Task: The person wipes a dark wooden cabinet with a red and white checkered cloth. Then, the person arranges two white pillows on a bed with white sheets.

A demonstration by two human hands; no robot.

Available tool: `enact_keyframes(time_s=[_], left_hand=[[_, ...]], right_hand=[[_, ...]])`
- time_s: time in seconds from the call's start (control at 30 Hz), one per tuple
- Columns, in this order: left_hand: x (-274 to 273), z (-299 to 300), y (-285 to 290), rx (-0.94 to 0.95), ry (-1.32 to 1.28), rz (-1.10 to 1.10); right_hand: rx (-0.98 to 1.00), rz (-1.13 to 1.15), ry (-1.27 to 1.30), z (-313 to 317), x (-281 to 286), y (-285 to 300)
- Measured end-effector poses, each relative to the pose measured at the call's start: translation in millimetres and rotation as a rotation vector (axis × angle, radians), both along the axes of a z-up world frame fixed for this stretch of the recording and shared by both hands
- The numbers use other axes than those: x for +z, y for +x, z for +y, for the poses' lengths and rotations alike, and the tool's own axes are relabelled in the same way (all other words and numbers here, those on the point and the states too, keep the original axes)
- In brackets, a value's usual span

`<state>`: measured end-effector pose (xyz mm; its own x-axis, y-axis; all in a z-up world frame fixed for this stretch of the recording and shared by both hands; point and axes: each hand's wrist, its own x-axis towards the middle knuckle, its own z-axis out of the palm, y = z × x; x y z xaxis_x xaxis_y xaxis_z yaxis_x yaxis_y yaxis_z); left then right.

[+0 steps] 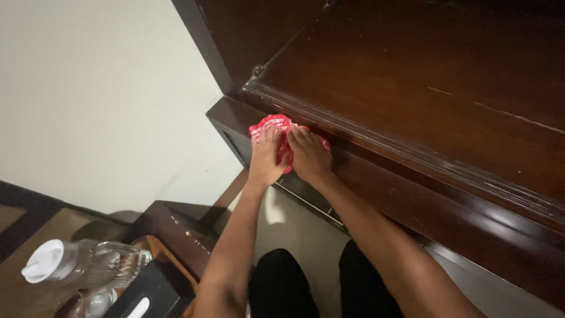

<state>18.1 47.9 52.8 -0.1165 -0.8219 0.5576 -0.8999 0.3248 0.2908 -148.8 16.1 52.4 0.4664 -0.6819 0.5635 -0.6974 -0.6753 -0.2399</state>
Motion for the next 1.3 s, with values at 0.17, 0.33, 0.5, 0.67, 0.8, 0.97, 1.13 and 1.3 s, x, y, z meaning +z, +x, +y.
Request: enact_keyframes(time_s=[0.17,0.33,0.5,0.67,0.8,0.97,1.13,1.3], left_hand=[[-22,-18,3,0.034,0.003,-0.089],[-10,-17,-5,0.03,0.072,-0.007],[-22,-18,-8,0.021,-0.036,-0.044],[-31,-17,-9,-0.104,-0.074,-0.193],[-31,-14,-12,-0.071,0.04,-0.174],[-35,-10,-21,0.018,-0.009,-0.119],[-25,-14,-20,0.051,-0.066,-0.115],[-20,-18,-10,-0.015,-0.015,-0.108]], right_hand=[[-0.002,-0.005,-0.027,-7,-15,3],[-0.004,-0.036,-0.013,-8,-13,7],[-0.084,0.114,0.083,10,3,0],[-0.226,0.11,0.096,25,-17,0],[-0.265,0.197,0.063,22,-25,1],[-0.209,0.344,0.04,8,-29,-2],[-0.14,0.149,0.131,11,-16,3],[-0.292,0.245,0.073,8,-21,15]])
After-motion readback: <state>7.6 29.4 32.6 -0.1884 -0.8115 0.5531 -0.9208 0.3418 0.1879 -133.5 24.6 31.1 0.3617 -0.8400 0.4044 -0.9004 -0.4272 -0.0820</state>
